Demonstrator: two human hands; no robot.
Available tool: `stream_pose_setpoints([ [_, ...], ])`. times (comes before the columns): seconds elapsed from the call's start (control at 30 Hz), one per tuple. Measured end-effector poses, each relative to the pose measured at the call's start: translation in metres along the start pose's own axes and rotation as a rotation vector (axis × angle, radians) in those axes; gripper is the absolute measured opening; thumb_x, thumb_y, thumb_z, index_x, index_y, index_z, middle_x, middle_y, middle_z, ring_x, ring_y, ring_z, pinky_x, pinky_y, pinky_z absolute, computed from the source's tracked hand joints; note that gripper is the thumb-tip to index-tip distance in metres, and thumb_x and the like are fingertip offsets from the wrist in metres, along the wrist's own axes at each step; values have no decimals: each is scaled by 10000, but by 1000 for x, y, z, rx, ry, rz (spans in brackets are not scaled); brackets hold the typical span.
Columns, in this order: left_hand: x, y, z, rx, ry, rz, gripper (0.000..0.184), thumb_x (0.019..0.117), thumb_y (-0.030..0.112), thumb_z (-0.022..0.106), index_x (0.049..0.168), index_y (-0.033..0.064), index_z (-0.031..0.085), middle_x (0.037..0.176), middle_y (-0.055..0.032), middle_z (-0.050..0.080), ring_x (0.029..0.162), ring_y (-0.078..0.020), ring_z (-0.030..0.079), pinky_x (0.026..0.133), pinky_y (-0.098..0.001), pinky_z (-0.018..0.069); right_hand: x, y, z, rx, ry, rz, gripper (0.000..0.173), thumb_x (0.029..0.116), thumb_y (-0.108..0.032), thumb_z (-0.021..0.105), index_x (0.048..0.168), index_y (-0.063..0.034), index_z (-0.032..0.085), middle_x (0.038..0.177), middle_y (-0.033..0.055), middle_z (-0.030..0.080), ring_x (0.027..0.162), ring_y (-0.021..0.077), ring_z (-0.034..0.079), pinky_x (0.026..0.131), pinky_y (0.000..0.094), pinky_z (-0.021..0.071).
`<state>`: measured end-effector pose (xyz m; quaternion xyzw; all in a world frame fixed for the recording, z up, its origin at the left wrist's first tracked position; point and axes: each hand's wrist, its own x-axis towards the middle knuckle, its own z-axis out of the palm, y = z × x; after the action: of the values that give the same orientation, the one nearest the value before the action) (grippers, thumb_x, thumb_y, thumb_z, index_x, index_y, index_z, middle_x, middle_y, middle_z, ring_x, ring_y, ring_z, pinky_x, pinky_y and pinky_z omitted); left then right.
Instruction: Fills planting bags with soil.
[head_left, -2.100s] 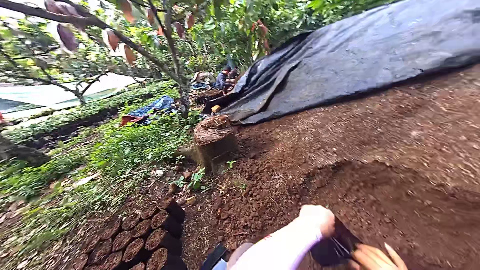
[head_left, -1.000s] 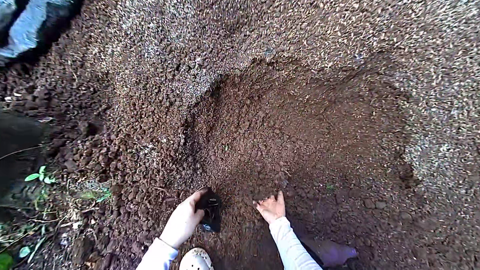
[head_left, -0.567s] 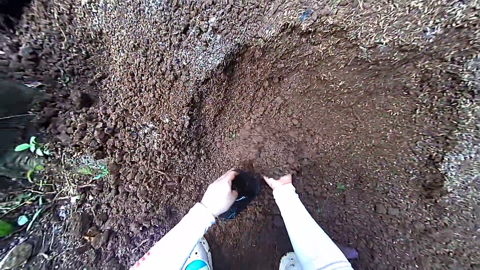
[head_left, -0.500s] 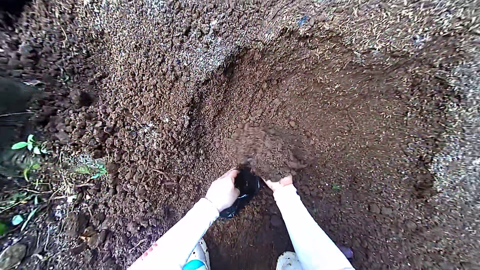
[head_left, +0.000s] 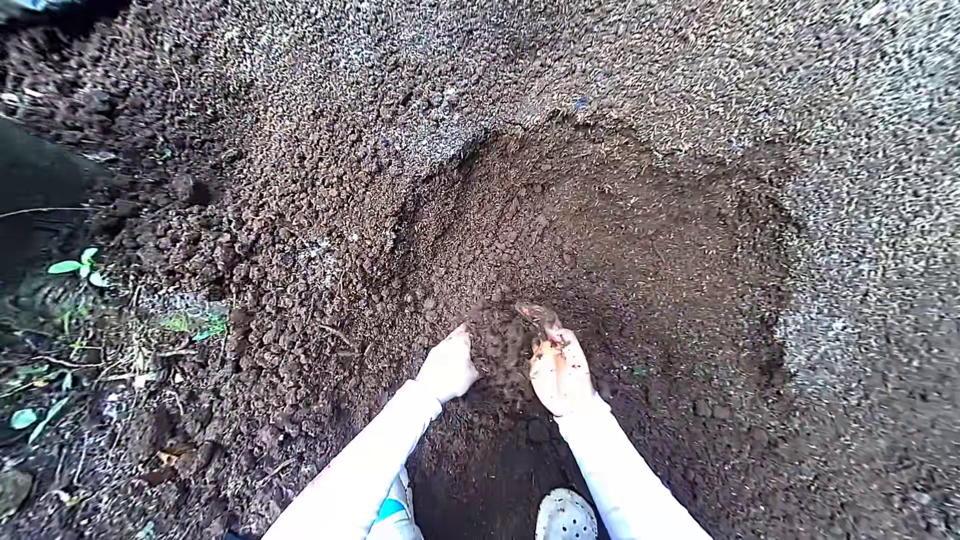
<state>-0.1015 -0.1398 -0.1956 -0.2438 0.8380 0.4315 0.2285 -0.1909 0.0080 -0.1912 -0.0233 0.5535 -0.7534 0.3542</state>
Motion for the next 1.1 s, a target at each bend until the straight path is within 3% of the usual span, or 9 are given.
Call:
stream_pose_setpoints([
  [0.13,-5,-25,1,-92,59,48,737,955,121,656,1608,53,320,1698,-101,268,1538,-252,331,1235,-482,302,3,10,13,-346,-171,17,483,984,-184,420,1438,-25,455,1421,100,529,1296,148,509,1053,370,465],
  [0.27,-10,-41,-3,-92,86,43,773,940,81,639,1630,104,292,1708,-53,253,1529,-230,352,1226,-477,327,6,12,24,-397,-84,55,555,969,-137,462,1519,-101,404,1538,125,421,1364,236,474,1052,465,477],
  [0.33,-13,-47,-5,-95,83,46,779,938,79,633,1635,117,286,1713,-43,239,1532,-224,346,1230,-475,321,9,25,12,-302,87,110,593,1035,-112,408,1611,-122,268,1624,155,317,1402,297,454,1045,494,488],
  [0.47,-25,-51,-11,-115,88,26,778,934,73,621,1635,117,286,1716,-31,226,1535,-208,337,1231,-460,313,4,89,-26,9,544,566,509,1117,-347,316,1496,-7,308,1364,232,493,1138,318,591,922,445,521],
  [0.6,-30,-61,-13,-142,110,-5,783,916,68,632,1628,137,313,1705,-14,261,1526,-182,352,1231,-435,319,18,142,-38,449,670,588,666,1100,-507,314,1618,-115,164,1622,235,291,1380,392,483,1064,485,481],
  [0.7,-34,-73,-11,-174,131,-21,780,900,73,625,1621,152,338,1687,-31,308,1517,-179,369,1227,-428,332,42,160,-35,625,662,499,827,1018,-698,342,1650,-240,67,1698,172,152,1512,417,302,1119,633,405],
  [0.77,-36,-79,-11,-191,145,-36,790,885,63,633,1616,166,354,1679,-19,326,1497,-169,403,1206,-420,367,60,162,-28,639,634,465,870,949,-813,294,1630,-284,181,1668,129,278,1508,385,324,1100,691,383],
  [0.87,-37,-86,-11,-249,162,-33,790,866,48,641,1604,165,383,1667,-17,351,1454,-164,460,1167,-408,410,89,154,-15,603,492,316,879,925,-853,133,1515,-246,373,1442,92,543,1307,283,536,988,597,485],
  [1.1,-31,-80,-14,-247,110,-26,784,882,73,620,1615,158,356,1684,-4,314,1518,-127,354,1226,-376,324,113,132,-2,536,490,245,635,1084,-541,96,1473,-100,334,1338,148,494,1190,254,518,959,526,469],
])
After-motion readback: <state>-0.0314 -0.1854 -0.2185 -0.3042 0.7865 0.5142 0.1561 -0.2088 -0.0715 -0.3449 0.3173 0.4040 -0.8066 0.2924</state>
